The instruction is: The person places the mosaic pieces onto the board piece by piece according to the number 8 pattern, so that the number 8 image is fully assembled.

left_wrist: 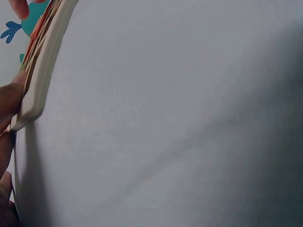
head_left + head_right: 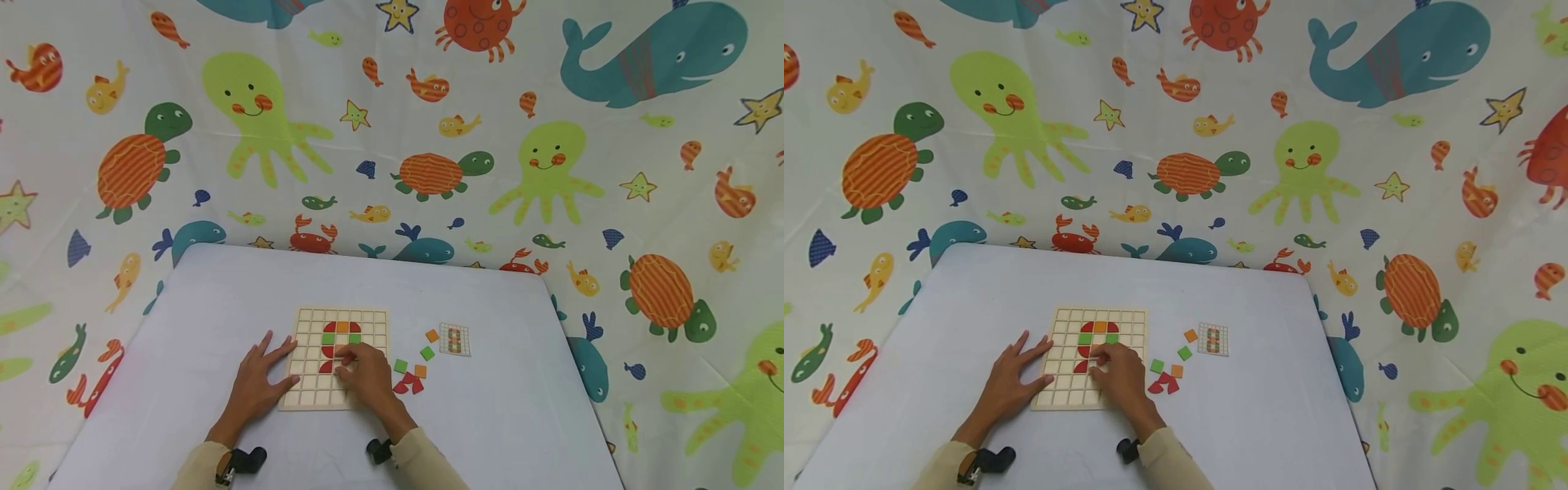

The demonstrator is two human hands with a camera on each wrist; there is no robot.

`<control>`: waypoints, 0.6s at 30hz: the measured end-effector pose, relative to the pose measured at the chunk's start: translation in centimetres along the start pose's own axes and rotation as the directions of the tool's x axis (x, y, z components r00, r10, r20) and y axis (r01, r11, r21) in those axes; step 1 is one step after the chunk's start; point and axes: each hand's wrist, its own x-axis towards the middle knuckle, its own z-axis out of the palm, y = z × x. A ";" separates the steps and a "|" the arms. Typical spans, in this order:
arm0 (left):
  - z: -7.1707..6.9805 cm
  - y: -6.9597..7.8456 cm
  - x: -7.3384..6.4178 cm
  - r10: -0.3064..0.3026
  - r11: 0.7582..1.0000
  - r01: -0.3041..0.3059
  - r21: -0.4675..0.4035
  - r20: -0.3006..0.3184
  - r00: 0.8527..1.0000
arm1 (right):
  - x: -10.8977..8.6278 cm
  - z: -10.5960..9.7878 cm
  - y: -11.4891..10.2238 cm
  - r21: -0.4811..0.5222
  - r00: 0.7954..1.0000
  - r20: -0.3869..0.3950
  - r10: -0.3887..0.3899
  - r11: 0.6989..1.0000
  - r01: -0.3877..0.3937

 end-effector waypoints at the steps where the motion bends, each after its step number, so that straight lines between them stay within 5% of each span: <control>1: 0.0 0.0 0.0 -0.002 1.000 0.002 -0.001 0.001 1.000 | 0.0 -0.3 0.2 0.013 1.000 -0.008 -0.002 1.000 0.002; 18: -0.1 0.1 0.0 0.003 1.000 -0.003 -0.002 -0.007 1.000 | 0.1 -6.1 4.8 0.066 0.984 -0.126 0.129 0.990 -0.121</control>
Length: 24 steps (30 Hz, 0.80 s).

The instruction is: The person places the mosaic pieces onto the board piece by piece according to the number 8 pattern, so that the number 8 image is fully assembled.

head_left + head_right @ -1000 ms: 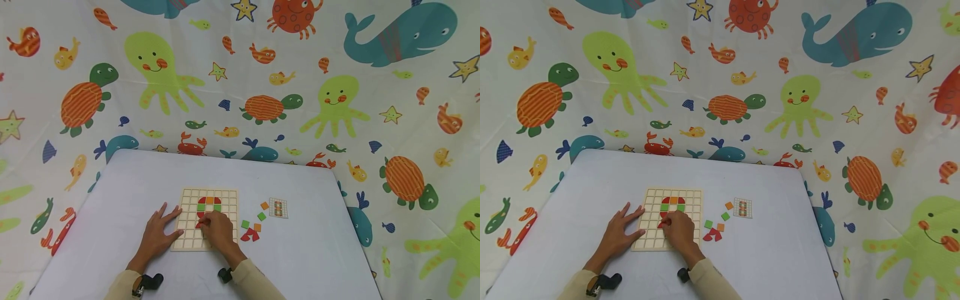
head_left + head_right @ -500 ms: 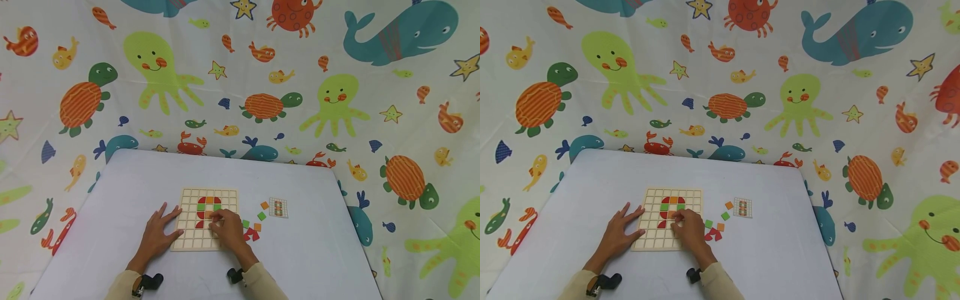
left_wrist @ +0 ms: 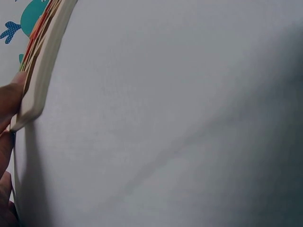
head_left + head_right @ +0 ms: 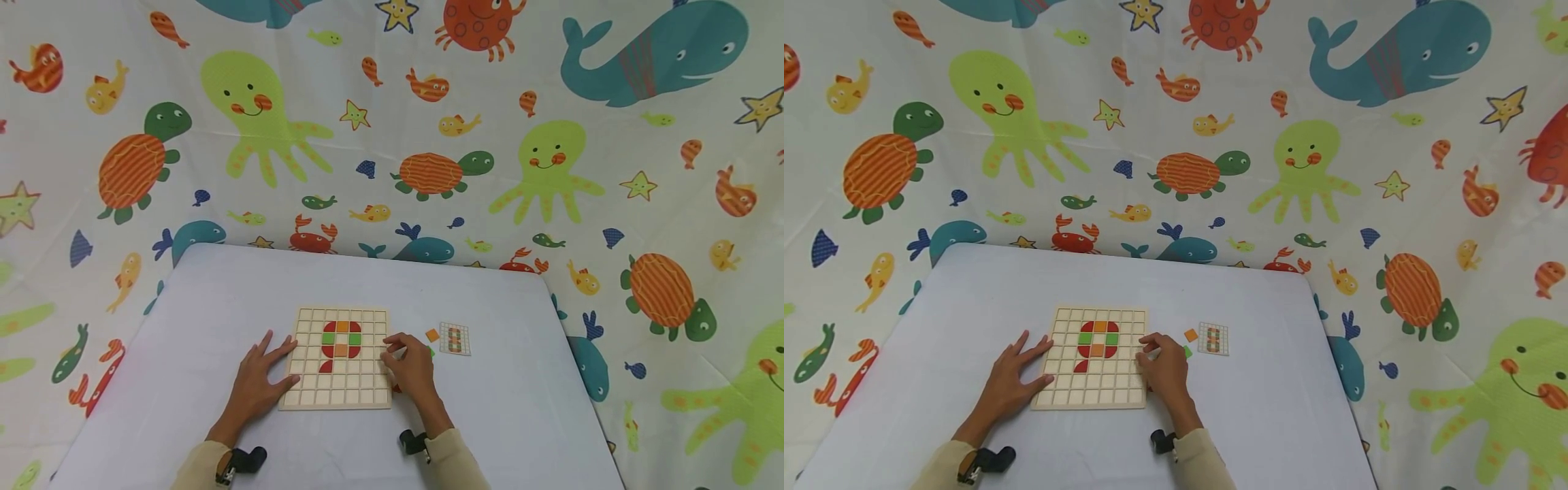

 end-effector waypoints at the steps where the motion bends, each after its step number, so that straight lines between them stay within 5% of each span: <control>1: 0.0 0.0 0.0 0.000 1.000 0.000 -0.003 0.000 1.000 | 0.1 -0.3 0.3 -0.002 1.000 -0.007 0.009 1.000 -0.009; 15: -0.1 0.2 0.0 0.005 1.000 -0.005 -0.006 -0.002 1.000 | 2.5 -3.8 4.1 -0.058 0.980 -0.161 0.121 0.990 -0.132; 24: -0.1 0.2 0.0 -0.006 1.000 0.006 0.002 0.003 1.000 | 3.0 -4.8 5.4 -0.131 0.959 -0.189 0.210 0.963 -0.236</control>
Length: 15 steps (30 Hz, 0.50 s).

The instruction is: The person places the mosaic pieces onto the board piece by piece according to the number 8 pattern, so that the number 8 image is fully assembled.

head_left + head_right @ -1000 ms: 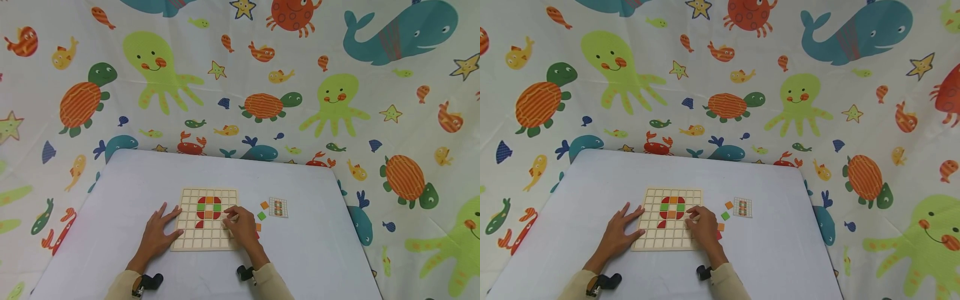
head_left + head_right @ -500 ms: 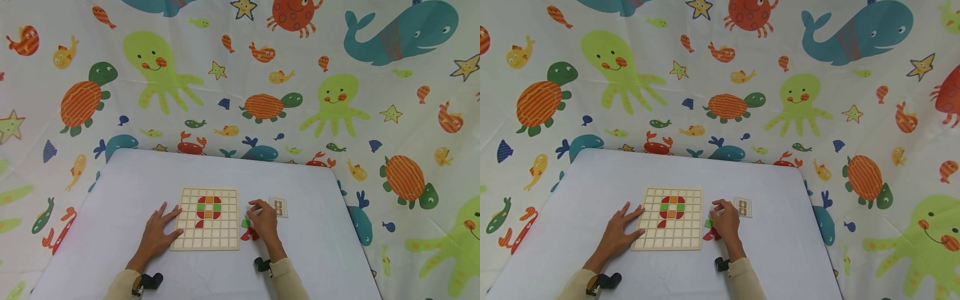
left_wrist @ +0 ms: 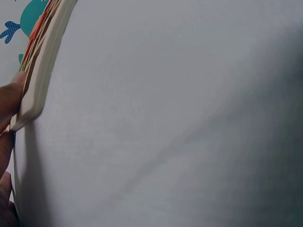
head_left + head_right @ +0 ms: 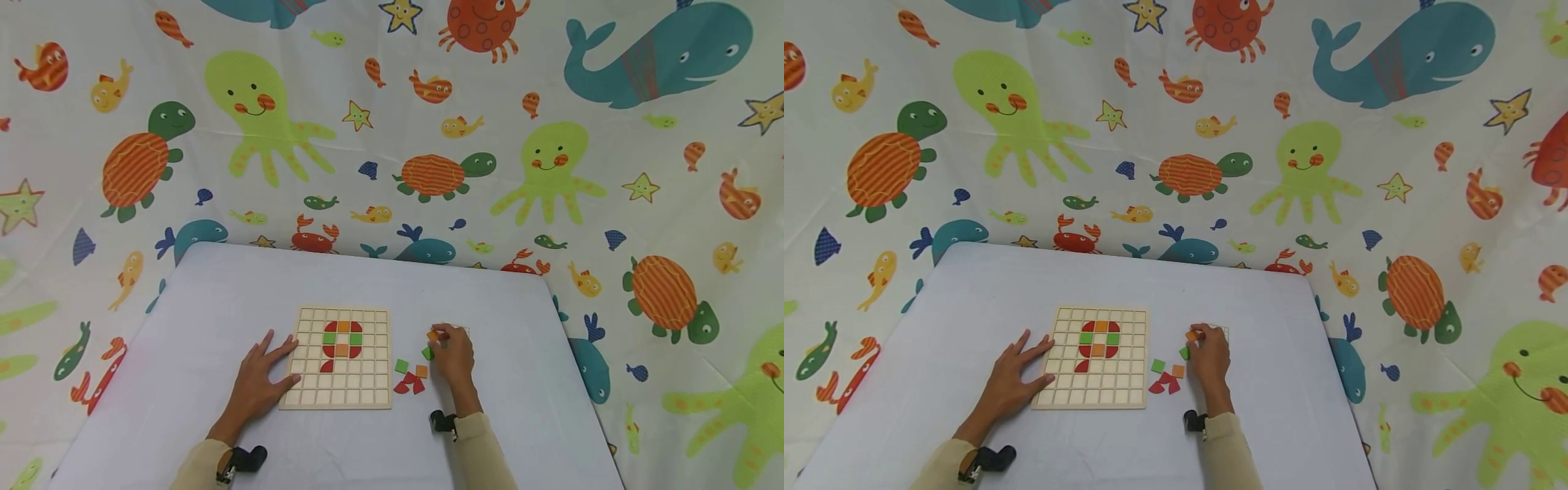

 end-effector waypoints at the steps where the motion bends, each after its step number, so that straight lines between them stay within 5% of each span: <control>1: 0.0 0.0 0.0 0.000 1.000 0.000 0.002 0.001 1.000 | 0.1 0.0 0.1 -0.012 1.000 0.001 0.003 1.000 -0.003; 15: 0.1 -0.2 0.0 -0.016 1.000 0.016 -0.006 0.003 1.000 | 0.6 -0.2 -0.2 -0.060 0.998 0.011 0.066 0.996 -0.065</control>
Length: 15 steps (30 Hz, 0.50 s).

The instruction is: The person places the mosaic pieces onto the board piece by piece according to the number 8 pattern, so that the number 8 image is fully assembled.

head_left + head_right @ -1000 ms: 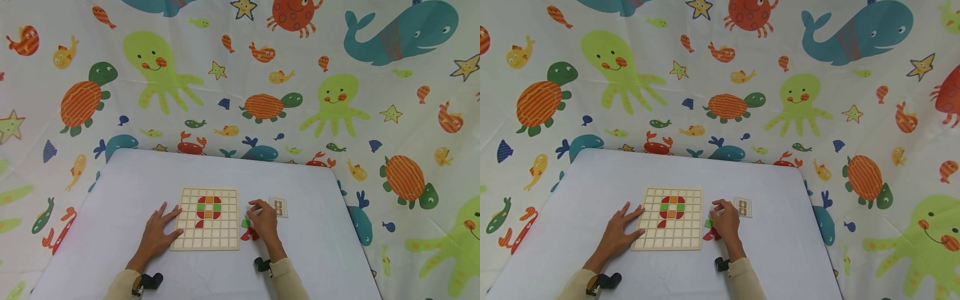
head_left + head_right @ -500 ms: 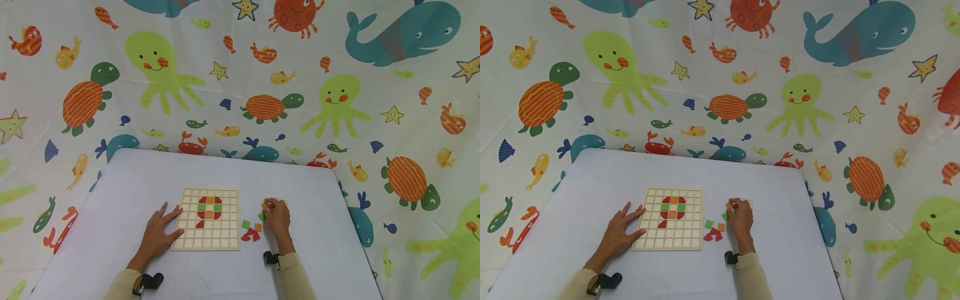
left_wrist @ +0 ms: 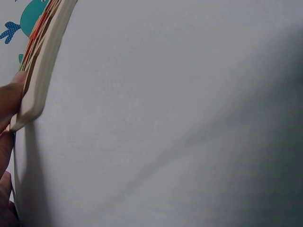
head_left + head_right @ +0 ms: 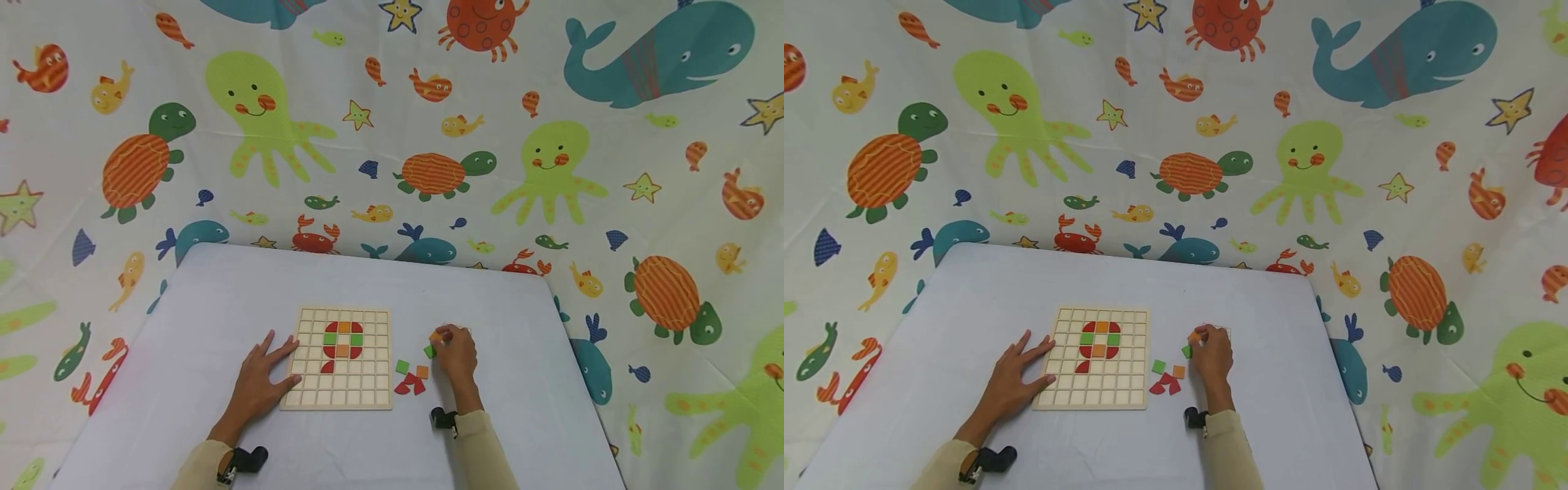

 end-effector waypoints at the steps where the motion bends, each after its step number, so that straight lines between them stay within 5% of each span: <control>1: 0.0 0.0 0.0 0.000 1.000 0.000 -0.002 -0.001 1.000 | 0.1 0.0 0.0 0.001 1.000 0.006 0.006 1.000 -0.006; 15: 0.1 0.0 0.0 0.009 1.000 -0.009 0.005 -0.006 1.000 | -0.2 0.3 0.1 0.146 0.998 0.034 -0.059 0.988 0.053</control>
